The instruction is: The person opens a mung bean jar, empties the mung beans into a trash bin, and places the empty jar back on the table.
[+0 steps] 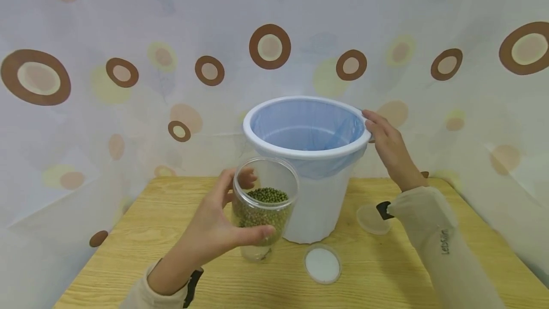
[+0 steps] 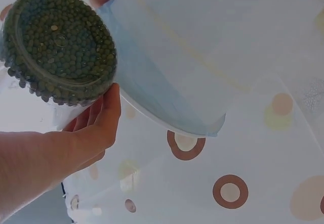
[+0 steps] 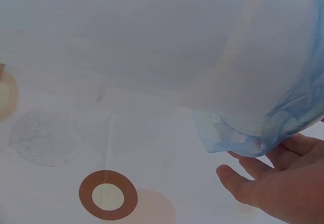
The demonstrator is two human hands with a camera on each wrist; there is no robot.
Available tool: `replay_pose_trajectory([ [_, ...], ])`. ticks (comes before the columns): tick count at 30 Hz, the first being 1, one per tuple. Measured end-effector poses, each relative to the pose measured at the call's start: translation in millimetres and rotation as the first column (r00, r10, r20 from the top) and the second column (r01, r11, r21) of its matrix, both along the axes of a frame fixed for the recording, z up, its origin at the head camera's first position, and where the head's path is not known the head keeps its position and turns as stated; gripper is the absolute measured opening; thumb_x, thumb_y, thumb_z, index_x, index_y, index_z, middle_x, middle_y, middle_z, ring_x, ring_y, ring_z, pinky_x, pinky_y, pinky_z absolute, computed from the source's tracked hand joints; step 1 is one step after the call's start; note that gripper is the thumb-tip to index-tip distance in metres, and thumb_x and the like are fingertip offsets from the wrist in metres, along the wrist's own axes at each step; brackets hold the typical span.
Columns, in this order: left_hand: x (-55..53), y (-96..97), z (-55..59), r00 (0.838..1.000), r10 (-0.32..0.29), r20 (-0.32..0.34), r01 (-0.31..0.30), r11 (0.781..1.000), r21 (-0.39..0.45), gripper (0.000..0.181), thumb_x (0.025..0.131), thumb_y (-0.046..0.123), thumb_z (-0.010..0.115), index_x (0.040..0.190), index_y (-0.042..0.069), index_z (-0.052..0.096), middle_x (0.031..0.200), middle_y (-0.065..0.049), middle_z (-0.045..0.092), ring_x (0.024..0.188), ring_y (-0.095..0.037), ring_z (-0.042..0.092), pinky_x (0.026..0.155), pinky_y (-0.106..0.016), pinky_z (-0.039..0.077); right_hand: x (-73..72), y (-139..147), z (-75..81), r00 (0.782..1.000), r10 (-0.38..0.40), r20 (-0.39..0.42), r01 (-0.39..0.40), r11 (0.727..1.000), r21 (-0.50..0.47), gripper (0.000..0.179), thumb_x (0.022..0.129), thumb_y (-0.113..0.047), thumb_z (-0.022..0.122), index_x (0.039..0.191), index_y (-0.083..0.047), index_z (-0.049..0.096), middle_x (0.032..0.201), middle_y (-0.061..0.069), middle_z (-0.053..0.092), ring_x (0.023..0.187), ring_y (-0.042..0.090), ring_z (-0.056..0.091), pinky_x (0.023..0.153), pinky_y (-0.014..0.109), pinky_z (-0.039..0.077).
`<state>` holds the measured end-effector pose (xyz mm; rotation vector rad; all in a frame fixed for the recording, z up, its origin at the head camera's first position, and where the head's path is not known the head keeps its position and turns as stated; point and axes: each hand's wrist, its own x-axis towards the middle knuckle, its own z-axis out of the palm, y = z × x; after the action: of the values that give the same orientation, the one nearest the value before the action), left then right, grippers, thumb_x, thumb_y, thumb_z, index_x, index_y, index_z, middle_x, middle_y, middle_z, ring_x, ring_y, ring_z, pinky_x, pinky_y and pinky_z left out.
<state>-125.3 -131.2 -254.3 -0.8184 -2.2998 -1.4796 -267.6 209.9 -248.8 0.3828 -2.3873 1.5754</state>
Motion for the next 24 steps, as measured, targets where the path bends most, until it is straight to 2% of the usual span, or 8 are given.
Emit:
replay_pose_trajectory([
  [9, -4.0, 0.6, 13.1, 1.0, 0.011, 0.009, -0.011, 1.0, 0.015, 0.08, 0.067, 0.012, 0.087, 0.134, 0.007, 0.045, 0.123, -0.011, 0.056, 0.118, -0.022, 0.052, 0.097, -0.049, 0.043, -3.3, -1.3, -2.5, 0.999, 0.006, -0.043, -0.005, 1.0, 0.013, 0.056, 0.104, -0.04, 0.029, 0.152, -0.012, 0.026, 0.156, 0.01, 0.025, 0.138, 0.035, 0.028, 0.107, 0.061, 0.024],
  [17, -11.9, 0.3, 34.2, 0.999, 0.032, 0.012, -0.032, 0.999, 0.021, 0.076, 0.067, 0.011, 0.086, 0.131, 0.007, 0.046, 0.123, -0.01, 0.055, 0.116, -0.022, 0.052, 0.096, -0.043, 0.045, -2.8, -3.1, -4.5, 0.996, -0.01, -0.087, 0.013, 0.999, 0.039, 0.056, 0.104, -0.039, 0.028, 0.151, -0.01, 0.028, 0.155, 0.013, 0.027, 0.136, 0.037, 0.031, 0.106, 0.06, 0.027],
  [24, -21.6, -2.3, 54.2, 0.991, 0.096, 0.093, -0.098, 0.995, 0.008, 0.073, 0.068, 0.014, 0.085, 0.13, 0.008, 0.046, 0.125, -0.006, 0.053, 0.11, -0.026, 0.054, 0.092, -0.046, 0.045, -5.0, -4.1, -6.8, 0.993, -0.002, -0.121, 0.008, 0.999, 0.053, 0.055, 0.104, -0.038, 0.029, 0.15, -0.009, 0.03, 0.153, 0.014, 0.03, 0.134, 0.037, 0.034, 0.105, 0.06, 0.03],
])
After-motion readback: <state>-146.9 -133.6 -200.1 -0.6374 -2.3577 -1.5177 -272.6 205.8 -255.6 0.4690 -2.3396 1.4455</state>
